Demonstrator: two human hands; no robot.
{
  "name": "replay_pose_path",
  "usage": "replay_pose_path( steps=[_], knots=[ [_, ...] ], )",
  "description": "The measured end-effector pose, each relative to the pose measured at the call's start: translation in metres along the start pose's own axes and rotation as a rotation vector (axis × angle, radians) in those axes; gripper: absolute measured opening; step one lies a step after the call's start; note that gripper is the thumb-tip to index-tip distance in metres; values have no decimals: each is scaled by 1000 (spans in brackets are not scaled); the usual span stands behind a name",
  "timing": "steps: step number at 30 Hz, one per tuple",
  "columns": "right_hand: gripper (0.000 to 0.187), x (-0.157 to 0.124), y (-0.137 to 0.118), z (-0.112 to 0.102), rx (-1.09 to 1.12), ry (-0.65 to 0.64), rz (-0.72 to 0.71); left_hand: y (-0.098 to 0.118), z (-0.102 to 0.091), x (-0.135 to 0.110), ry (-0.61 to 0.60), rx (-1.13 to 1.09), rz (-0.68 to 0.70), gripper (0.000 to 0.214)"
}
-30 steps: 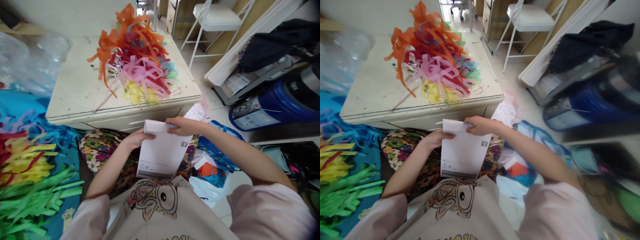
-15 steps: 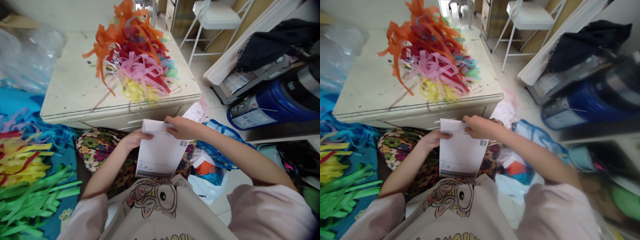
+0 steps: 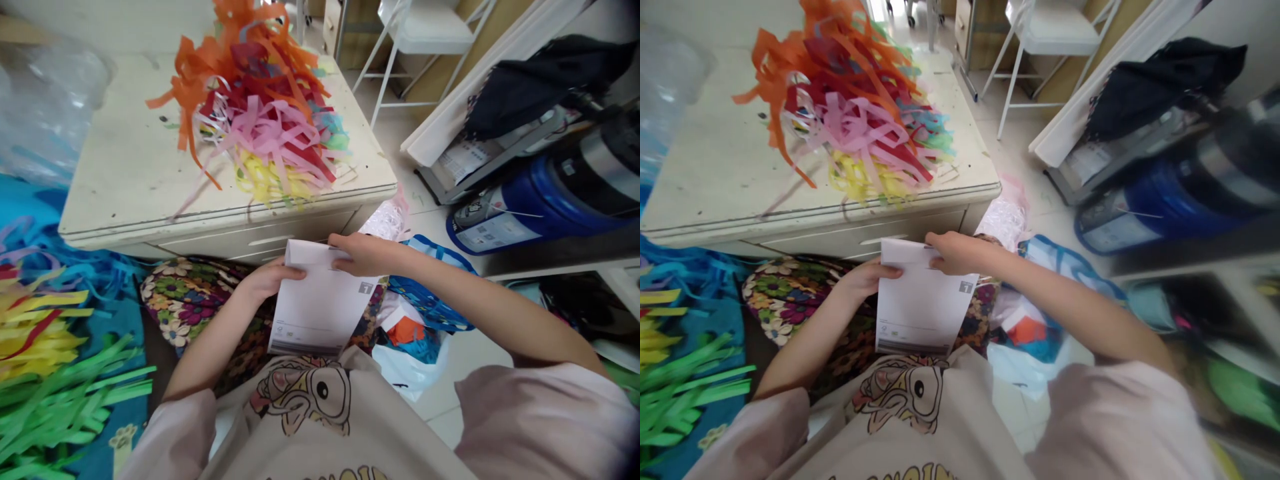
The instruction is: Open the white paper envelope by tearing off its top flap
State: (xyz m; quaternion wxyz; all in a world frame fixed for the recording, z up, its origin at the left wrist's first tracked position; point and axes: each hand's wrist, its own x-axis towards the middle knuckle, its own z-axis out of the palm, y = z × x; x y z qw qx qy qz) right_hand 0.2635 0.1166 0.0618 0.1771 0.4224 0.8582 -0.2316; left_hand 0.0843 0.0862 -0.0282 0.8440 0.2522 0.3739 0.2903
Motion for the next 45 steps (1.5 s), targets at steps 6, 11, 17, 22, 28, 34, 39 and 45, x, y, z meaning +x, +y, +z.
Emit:
replay_pose_path(
  steps=[6, 11, 17, 22, 28, 34, 39, 45],
  knots=[
    [28, 10, 8, -11, 112, -141, -31, 2, 3, 3, -48, 25, -16, 42],
    [36, 12, 17, -16, 256, -252, -7, 4, 5, 3, -61, 130, 27, 42],
    [27, 14, 16, -13, 225, -198, -54, 11, 21, -3, 253, 455, 312, 40],
    [22, 9, 9, -11, 171, -120, -83, 16, 31, -3, 426, 658, 389, 35],
    [15, 4, 11, -8, 208, -117, -143, 18, 34, -6, 357, 681, 401, 31],
    [11, 5, 9, -6, 147, -30, -165, 21, 38, -9, 291, 701, 360, 32],
    [18, 6, 7, -7, 83, -41, -115, 29, 37, -4, 269, 870, 356, 32],
    [22, 8, 11, -5, 79, -48, -63, 48, 46, -5, 312, 1327, 445, 31]
  ],
)
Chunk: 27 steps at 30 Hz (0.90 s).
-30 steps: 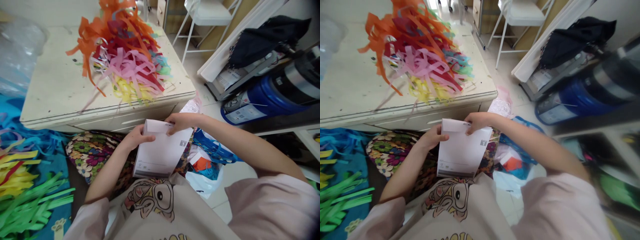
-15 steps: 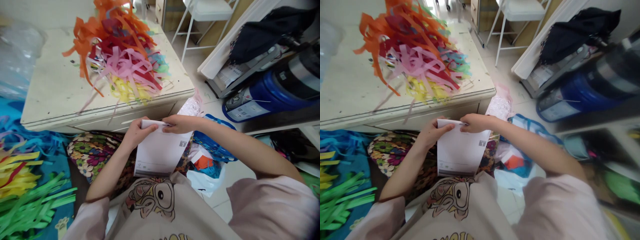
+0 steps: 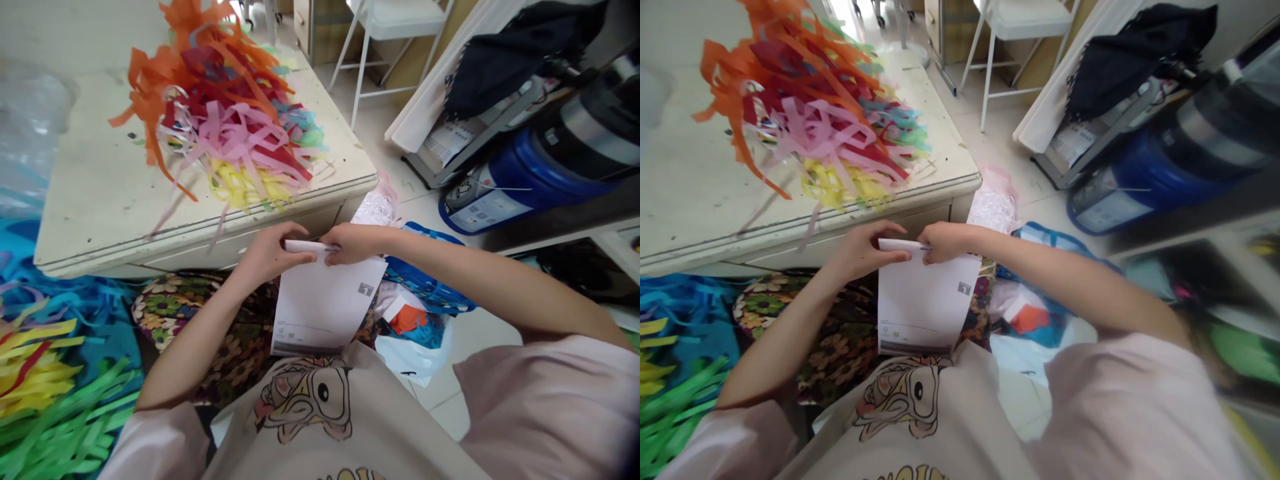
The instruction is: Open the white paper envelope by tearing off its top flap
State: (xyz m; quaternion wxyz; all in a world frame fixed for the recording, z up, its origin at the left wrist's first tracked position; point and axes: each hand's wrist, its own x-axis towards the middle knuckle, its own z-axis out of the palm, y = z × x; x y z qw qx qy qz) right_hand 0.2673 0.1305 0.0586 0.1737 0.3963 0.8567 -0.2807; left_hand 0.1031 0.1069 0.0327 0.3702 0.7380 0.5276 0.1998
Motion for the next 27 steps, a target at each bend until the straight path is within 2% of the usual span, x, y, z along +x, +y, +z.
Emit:
replay_pose_path(
  steps=[3, 5, 8, 10, 13, 15, 21, 25, 27],
  knots=[
    [19, -1, 1, 1, 34, 7, -10, 12, -12, 4, -133, 112, 113, 30],
    [17, -4, 1, -1, 67, 23, -36, 17, -21, 8, -221, 146, 124, 26],
    [22, -15, 0, -4, 76, 61, -49, 16, -32, 14, -352, 22, 77, 21],
    [26, -24, 0, -6, 78, 41, -32, 12, -37, 15, -405, -104, 36, 18],
    [28, -36, 3, -5, 143, 6, -55, 9, -40, 13, -385, -185, -31, 13],
    [27, -40, 5, -2, 180, 33, -63, 9, -40, 11, -361, -162, -49, 12],
    [22, -37, 9, 0, 185, 61, -2, 11, -42, 5, -282, -25, 56, 15],
    [21, -38, 11, -2, 217, 79, 4, 2, -46, -4, -435, -188, -33, 25],
    [21, -39, 11, -1, 230, 88, 7, -3, -46, -8, -470, -306, -79, 26]
  ],
)
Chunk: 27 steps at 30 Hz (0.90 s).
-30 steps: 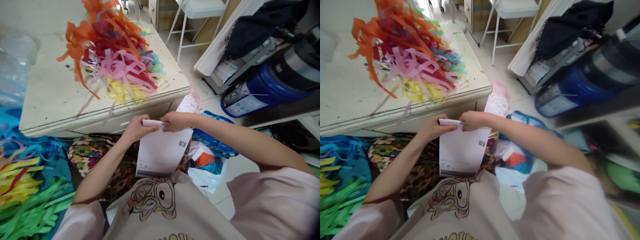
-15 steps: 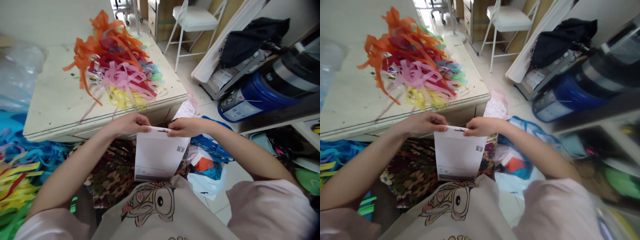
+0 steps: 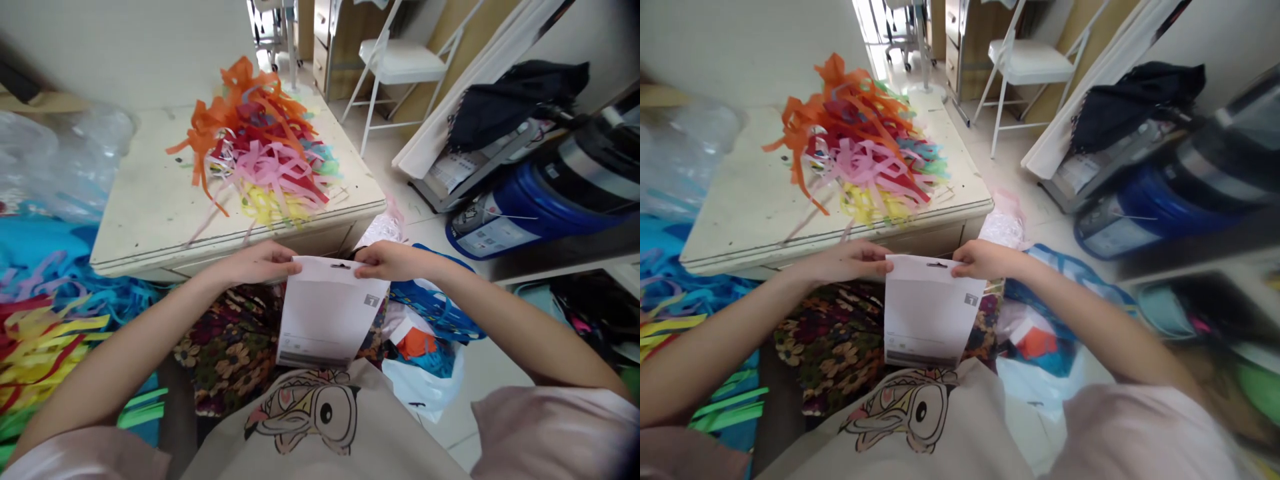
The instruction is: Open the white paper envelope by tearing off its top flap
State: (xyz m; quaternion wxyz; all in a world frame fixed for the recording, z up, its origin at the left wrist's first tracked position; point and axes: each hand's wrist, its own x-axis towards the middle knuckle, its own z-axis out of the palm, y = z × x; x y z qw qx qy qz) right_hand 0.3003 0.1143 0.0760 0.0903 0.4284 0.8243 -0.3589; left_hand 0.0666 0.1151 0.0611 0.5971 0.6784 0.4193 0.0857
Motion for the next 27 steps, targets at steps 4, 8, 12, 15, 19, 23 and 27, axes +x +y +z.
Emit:
replay_pose_path(
  steps=[4, 8, 12, 15, 19, 23, 27],
  knots=[
    [22, -1, 0, 2, 41, 8, 23, -9, 6, -4, 104, -104, 36, 23],
    [30, -10, -2, 5, 123, 25, 21, -10, 12, -7, 140, -83, 67, 24],
    [35, -28, -2, 15, 257, 95, 60, -8, 13, -12, 141, -64, 76, 25],
    [34, -40, 6, 31, 394, 210, 124, -11, 14, -13, 184, -88, 69, 26],
    [26, -39, 25, 55, 655, 452, 123, -15, 24, -14, 301, -89, 108, 34],
    [26, -24, 39, 68, 1005, 674, 84, -13, 41, -15, 405, -78, 239, 40],
    [31, -9, 40, 74, 1271, 798, 103, -9, 50, -15, 519, 25, 296, 35]
  ],
)
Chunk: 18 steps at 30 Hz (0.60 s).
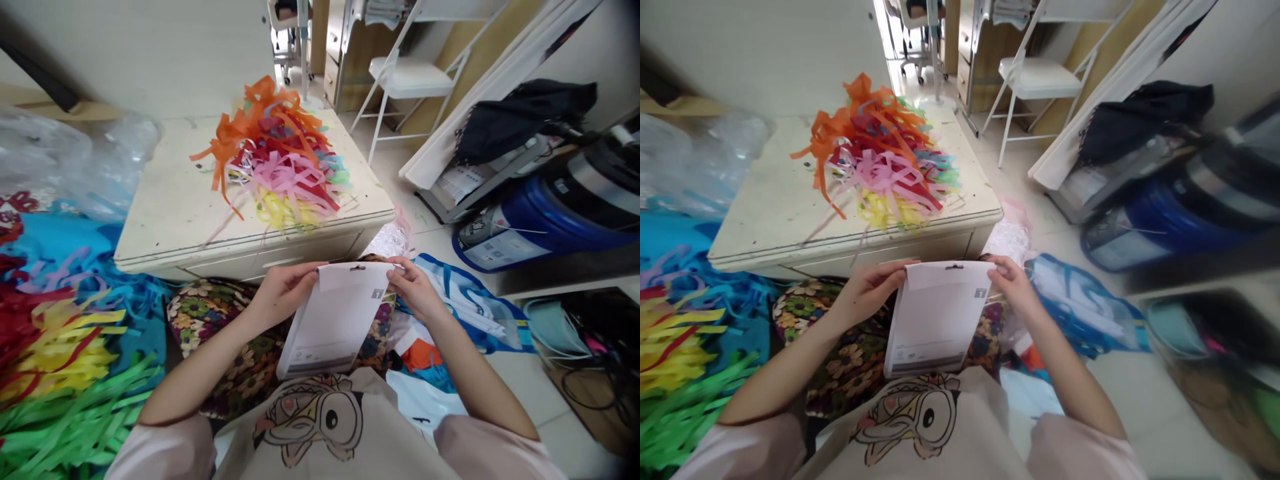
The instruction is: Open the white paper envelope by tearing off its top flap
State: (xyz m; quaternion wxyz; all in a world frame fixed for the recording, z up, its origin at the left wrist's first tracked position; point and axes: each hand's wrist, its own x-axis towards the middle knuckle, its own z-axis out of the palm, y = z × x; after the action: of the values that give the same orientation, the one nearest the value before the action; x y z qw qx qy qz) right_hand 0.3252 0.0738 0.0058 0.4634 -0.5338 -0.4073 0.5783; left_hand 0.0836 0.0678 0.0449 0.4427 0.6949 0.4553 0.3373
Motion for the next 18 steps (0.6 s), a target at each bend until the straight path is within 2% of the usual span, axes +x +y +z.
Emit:
replay_pose_path(
  steps=[5, 8, 10, 15, 18],
  knots=[
    [33, 0, 5, 13, 182, 139, 52, 0, 1, 1, 121, 148, 47, 31],
    [29, -3, 7, 18, 200, 206, 21, -1, 2, 1, 237, 237, 100, 23],
    [27, -5, 7, 21, 220, 228, -8, -4, 2, 0, 314, 237, 88, 20],
    [20, -12, 10, 23, 291, 189, -102, -17, 2, -4, 403, -37, -15, 15],
    [17, -17, 14, 23, 180, 161, -208, -26, 0, -10, 424, -209, 44, 22]
  ],
)
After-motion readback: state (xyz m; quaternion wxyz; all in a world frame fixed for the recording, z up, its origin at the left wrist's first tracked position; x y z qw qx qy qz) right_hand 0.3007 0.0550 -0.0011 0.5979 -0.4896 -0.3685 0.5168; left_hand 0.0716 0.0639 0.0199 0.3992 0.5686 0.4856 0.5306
